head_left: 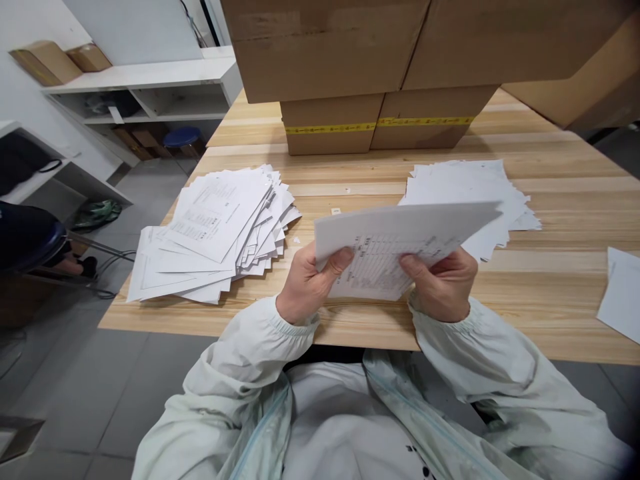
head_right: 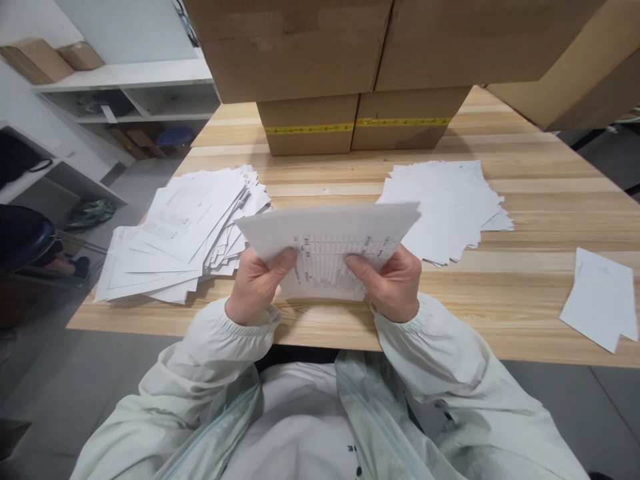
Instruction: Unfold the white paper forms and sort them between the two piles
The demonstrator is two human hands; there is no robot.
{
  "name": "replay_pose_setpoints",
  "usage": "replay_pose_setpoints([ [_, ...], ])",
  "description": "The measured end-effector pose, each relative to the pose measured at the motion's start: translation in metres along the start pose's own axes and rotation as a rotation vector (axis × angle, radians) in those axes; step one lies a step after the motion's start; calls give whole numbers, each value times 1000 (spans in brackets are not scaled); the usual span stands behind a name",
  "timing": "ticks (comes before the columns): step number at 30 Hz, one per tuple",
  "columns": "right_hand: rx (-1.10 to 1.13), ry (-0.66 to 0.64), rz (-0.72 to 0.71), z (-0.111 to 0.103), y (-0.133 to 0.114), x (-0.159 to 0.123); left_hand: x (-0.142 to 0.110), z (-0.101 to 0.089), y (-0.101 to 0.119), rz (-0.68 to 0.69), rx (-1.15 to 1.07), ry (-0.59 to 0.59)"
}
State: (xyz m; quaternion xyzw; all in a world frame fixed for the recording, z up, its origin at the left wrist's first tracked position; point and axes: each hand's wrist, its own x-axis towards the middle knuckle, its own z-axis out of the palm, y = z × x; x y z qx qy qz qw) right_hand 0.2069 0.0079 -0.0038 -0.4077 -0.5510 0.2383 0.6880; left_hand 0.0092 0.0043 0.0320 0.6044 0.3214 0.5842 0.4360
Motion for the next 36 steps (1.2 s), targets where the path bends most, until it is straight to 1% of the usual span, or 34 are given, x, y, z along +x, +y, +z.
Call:
replay_pose_setpoints([
  [2,21,43,-48,1,-2,1,-2,0,2,39,21,-1],
  [4,25,58,-85,1,-4,2,-3,-1,3,67,35,-13],
  [8,2,38,-77,-1,-2,4,-4,-3,-1,40,52,-3],
  [13,-37,-34,-63,-7,3,5,-5,-2,-9,46,80,-2],
  [16,-55,-15,-17,-9,-8,5,-7,0,3,56,129,56],
  [18,0,-42,91,-10,-20,4,-10,0,20,37,145,110],
  [20,81,-177,245,-12,-31,1,-16,-3,34,-27,158,140],
  [22,129,-364,429,-17,-35,-6,-25,-8,38,-132,194,133],
  [24,134,-496,600,-24,-31,-18,-35,-15,29,-293,237,94],
  [25,121,-515,667,-28,-27,-24,-40,-17,21,-392,248,65],
  [27,65,-485,739,-35,-15,-36,-47,-20,2,-576,237,3],
  [30,-56,-396,726,-44,2,-43,-46,-17,-17,-739,130,-86],
  [32,-110,-374,694,-48,10,-40,-38,-12,-21,-826,38,-109],
  [34,-130,-377,665,-48,17,-32,-28,-8,-21,-899,-29,-91],
  [36,-129,-375,643,-45,23,-23,-18,-5,-21,-934,-44,-56],
])
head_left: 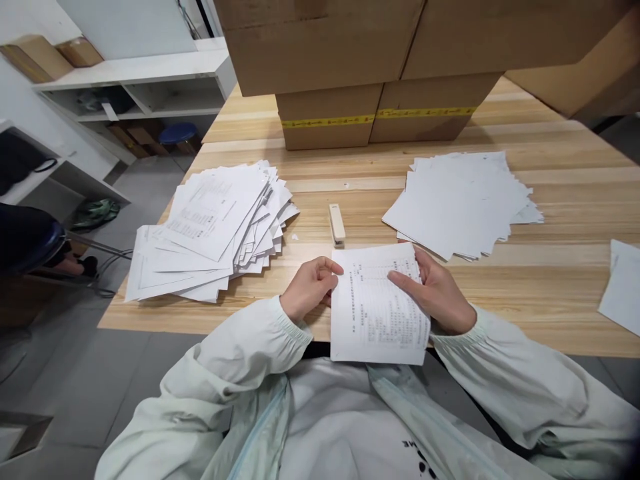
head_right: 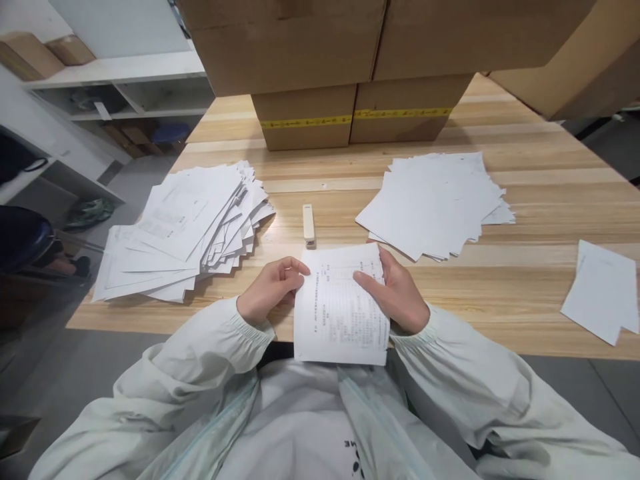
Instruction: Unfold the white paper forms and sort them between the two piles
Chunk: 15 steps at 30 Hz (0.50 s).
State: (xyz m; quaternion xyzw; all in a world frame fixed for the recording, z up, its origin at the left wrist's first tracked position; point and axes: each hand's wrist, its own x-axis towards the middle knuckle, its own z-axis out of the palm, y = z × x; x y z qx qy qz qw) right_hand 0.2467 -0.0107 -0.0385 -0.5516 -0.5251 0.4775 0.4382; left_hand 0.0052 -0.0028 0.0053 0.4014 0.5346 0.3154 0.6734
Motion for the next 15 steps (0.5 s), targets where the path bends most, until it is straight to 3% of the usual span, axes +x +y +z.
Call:
replay_pose_setpoints([
  [6,-33,9,-64,1,0,22,18,2,10,1,28,80],
  [9,-318,45,-151,-11,-5,29,23,2,12,-42,1,71],
  [13,-738,262,-391,-24,-38,45,27,1,12,-77,-33,50],
  [15,-807,269,-523,-15,-63,63,27,1,12,-79,-45,45],
])
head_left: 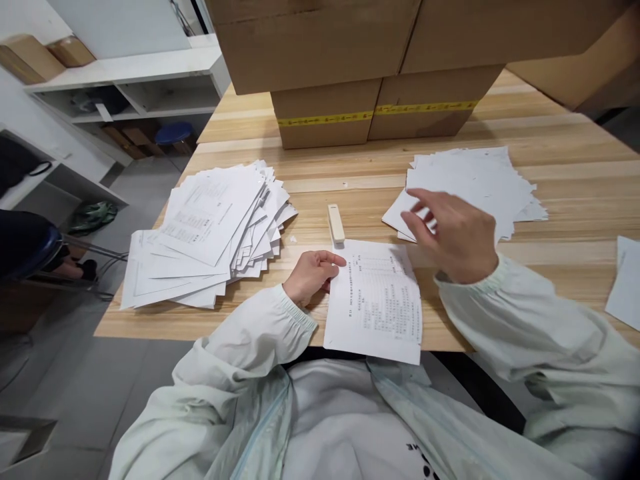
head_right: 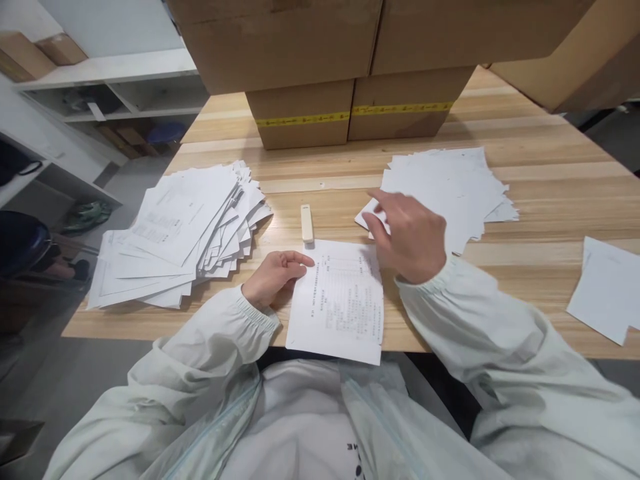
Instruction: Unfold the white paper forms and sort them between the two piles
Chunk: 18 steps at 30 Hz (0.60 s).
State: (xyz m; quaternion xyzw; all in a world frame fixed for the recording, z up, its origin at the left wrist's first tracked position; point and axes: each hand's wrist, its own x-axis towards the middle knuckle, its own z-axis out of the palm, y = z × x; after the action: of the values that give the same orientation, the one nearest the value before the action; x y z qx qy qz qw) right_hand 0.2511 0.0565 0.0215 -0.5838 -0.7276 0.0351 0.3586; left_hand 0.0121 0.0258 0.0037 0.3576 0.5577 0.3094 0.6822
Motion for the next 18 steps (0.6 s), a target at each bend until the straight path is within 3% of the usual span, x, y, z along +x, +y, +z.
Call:
replay_pose_setpoints([
  [3,5,-108,-257,25,-31,46,-1,0,1,5,-22,3],
  [6,1,-275,-425,75,-57,77,-1,-1,1,5,-35,11],
  [9,-8,-390,-425,120,-69,82,1,-3,0,-4,-47,10],
  [11,-18,-413,-392,138,-71,76,3,-3,-1,4,-55,11],
  [15,-8,-374,-363,147,-72,69,6,-1,0,42,-33,27],
  [18,82,-288,-339,134,-69,72,1,-1,-4,68,-18,27],
])
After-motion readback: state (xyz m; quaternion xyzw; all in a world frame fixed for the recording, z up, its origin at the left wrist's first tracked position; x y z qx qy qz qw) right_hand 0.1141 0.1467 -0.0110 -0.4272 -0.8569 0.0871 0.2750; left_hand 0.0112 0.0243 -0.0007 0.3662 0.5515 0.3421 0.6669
